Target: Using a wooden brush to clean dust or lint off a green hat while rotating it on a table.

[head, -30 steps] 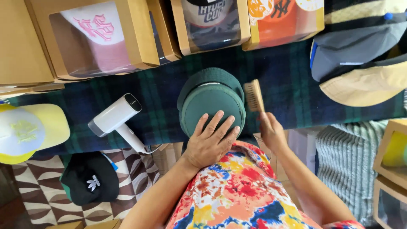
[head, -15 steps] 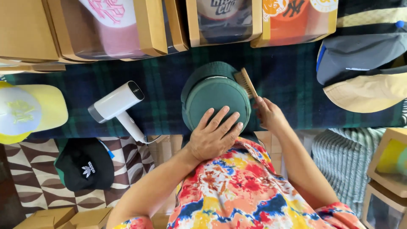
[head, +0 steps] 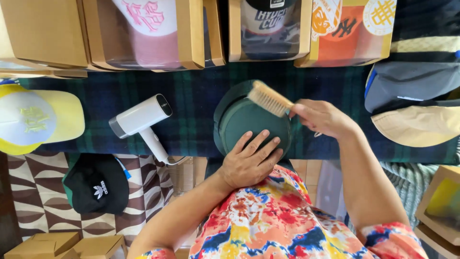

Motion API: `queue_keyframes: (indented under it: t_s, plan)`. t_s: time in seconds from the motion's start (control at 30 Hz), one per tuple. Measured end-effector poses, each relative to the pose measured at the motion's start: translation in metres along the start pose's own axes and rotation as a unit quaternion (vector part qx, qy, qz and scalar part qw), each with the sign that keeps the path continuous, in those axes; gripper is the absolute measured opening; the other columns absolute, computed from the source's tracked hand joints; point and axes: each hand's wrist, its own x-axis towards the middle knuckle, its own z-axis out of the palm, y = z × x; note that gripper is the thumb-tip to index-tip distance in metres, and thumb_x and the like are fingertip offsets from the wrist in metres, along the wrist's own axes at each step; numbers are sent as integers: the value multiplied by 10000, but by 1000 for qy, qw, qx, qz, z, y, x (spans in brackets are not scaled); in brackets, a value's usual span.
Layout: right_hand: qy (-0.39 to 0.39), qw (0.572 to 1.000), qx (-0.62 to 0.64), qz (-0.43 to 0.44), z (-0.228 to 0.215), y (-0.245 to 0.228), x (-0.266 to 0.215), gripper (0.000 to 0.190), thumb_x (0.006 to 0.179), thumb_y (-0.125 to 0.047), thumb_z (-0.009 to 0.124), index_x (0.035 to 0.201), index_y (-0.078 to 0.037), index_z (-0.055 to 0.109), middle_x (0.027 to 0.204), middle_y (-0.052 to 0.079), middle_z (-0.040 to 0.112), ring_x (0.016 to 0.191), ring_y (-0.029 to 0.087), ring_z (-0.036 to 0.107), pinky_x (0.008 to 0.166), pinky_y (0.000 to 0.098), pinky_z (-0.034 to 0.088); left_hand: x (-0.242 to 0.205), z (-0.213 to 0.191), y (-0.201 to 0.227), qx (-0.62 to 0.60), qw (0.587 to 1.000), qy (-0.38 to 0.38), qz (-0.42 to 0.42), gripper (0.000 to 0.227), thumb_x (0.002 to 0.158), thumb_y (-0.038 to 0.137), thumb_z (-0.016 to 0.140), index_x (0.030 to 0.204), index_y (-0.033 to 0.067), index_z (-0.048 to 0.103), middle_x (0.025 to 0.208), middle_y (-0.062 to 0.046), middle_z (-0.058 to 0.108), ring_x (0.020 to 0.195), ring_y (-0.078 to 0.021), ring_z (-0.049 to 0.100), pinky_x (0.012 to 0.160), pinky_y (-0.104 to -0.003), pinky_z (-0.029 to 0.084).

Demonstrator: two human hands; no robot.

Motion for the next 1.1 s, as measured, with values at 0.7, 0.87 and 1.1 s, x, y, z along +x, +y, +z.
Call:
queue_keyframes:
  t_s: [0.7, 0.87, 1.1]
  plan:
    - [-5, 866, -484, 130, -9, -10, 7, 547, 1078, -556, 483, 1058, -77, 745, 892, 228, 742, 886, 400, 719, 815, 487, 579, 1, 3, -5, -36, 999, -12, -18, 330, 1051, 361, 464, 1148, 189, 729, 1333, -33, 703, 1271, -255, 659, 1151, -478, 419]
    - [263, 901, -297, -176, 43, 9, -58, 134, 996, -245, 705, 1114, -184, 691, 979, 24, 664, 864, 274, 660, 800, 380, 555, 52, -33, 4, -517, 747, -47, -414, 584, 1044, 253, 636, 1549, 70, 406, 1379, -196, 639, 1337, -384, 578, 1081, -475, 493]
    - [127, 821, -400, -387, 144, -28, -51, 470, 908, -130, 638, 1257, 170, 547, 971, 283, 585, 904, 516, 617, 801, 554, 522, 78, -49, -47, -437, 743, -108, -495, 428, 1029, 217, 593, 1444, 146, 509, 1215, -194, 718, 1215, -421, 644, 1020, -549, 495]
